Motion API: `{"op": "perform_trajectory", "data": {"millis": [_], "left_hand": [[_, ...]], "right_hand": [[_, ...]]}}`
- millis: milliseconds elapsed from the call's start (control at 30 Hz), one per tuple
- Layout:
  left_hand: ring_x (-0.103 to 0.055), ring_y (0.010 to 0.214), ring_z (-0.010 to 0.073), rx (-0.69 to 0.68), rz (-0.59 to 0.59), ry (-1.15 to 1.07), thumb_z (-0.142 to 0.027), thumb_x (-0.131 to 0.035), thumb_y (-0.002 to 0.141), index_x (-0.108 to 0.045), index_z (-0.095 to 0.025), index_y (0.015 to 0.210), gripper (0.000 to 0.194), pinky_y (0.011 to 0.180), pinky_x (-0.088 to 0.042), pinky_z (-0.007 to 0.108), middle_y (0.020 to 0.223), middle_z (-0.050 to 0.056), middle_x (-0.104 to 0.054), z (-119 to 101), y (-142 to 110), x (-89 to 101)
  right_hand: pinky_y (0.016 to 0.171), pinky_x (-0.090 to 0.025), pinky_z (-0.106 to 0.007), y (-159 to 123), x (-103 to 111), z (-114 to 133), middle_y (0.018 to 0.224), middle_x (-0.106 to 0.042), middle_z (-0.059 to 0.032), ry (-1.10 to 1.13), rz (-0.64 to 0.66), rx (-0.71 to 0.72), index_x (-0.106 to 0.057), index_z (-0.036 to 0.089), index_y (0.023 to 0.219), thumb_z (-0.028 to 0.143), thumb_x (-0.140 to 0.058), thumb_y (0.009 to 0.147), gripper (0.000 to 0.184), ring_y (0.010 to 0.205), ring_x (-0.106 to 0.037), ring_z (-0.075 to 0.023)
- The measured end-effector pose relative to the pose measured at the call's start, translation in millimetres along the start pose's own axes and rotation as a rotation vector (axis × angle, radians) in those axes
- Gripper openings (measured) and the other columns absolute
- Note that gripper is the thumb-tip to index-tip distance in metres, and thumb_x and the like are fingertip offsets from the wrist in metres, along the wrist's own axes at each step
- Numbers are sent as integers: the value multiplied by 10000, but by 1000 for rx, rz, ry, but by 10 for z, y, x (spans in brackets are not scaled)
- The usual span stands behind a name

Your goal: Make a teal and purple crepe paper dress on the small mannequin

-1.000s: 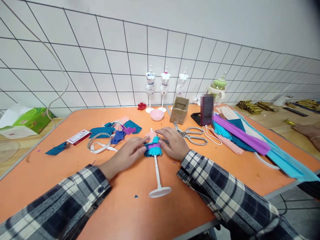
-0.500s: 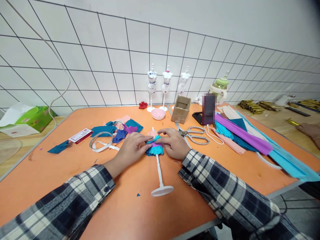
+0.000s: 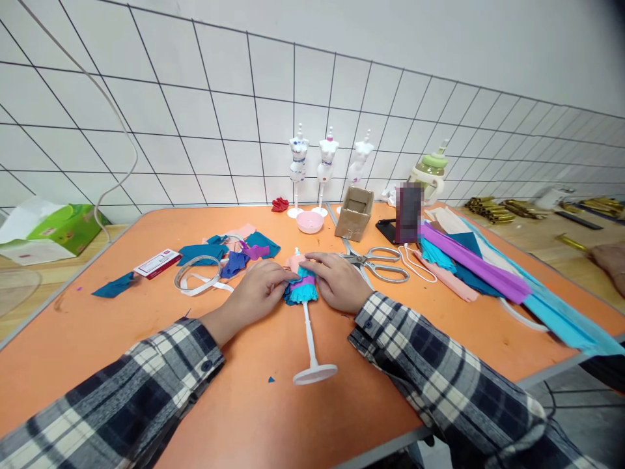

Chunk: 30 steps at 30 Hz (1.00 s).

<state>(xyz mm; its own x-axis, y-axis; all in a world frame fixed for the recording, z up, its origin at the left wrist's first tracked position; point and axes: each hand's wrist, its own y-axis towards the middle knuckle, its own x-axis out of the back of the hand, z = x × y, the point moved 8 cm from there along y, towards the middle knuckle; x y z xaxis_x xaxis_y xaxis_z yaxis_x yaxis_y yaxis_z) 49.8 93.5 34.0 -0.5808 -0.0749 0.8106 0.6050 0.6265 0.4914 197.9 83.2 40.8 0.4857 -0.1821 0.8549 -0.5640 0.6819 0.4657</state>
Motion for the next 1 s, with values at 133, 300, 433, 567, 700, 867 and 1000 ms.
{"op": "perform_trajectory", "data": {"millis": [133, 300, 433, 567, 700, 867, 1000], "left_hand": [[-621, 882, 218, 18, 5, -30, -139, -482, 878, -695, -206, 989, 249, 825, -447, 374, 909, 49, -715, -20, 5, 25], [-627, 820, 210, 70, 26, -66, -302, -556, 913, -681, -199, 996, 182, 794, -457, 358, 856, 46, -706, -32, 11, 29], [-648, 867, 218, 147, -3, -82, -399, -571, 928, -633, -207, 1134, 289, 811, -468, 361, 913, 45, -714, 21, 13, 15], [-654, 894, 228, 129, 2, -62, -330, -537, 939, -644, -204, 1099, 230, 820, -472, 378, 939, 52, -724, 12, 18, -6], [-646, 921, 225, 25, 31, -38, -296, -531, 937, -700, -224, 960, 185, 864, -452, 387, 928, 45, -739, -88, 12, 25], [-646, 974, 223, -66, 87, -9, -303, -567, 928, -712, -242, 1022, 183, 913, -417, 401, 993, 45, -739, -180, -18, 77], [-641, 983, 232, -108, 110, 39, -321, -577, 922, -712, -250, 1042, 195, 925, -409, 421, 1014, 54, -730, -208, -30, 88]], "right_hand": [[1042, -427, -426, 1, -26, -45, 1315, -617, -85, 46, 3, -8, -593, 207, 1299, 86, -483, 860, 469, 1188, -551, -232], [1014, -442, -413, 5, 1, -39, 1282, -626, -94, 56, -11, 4, -649, 200, 1209, 106, -515, 853, 391, 1162, -565, -233], [987, -436, -421, 9, 20, 8, 1285, -626, -84, 9, 16, -1, -673, 210, 1149, 137, -544, 855, 329, 1141, -568, -241], [955, -428, -445, 26, 53, -8, 1249, -647, -75, -24, -18, -93, -700, 214, 979, 312, -610, 890, 160, 1104, -576, -267], [984, -429, -417, 32, 70, -31, 1281, -620, -98, 17, -108, -164, -650, 202, 1131, 222, -615, 881, 253, 1145, -551, -252], [999, -426, -435, 29, -2, -12, 1330, -587, -85, 29, -71, -131, -691, 228, 1109, 168, -602, 860, 272, 1163, -534, -258], [999, -435, -407, 27, -7, -78, 1266, -616, -88, 141, -130, -193, -704, 217, 1058, 224, -660, 832, 231, 1133, -566, -236]]}}
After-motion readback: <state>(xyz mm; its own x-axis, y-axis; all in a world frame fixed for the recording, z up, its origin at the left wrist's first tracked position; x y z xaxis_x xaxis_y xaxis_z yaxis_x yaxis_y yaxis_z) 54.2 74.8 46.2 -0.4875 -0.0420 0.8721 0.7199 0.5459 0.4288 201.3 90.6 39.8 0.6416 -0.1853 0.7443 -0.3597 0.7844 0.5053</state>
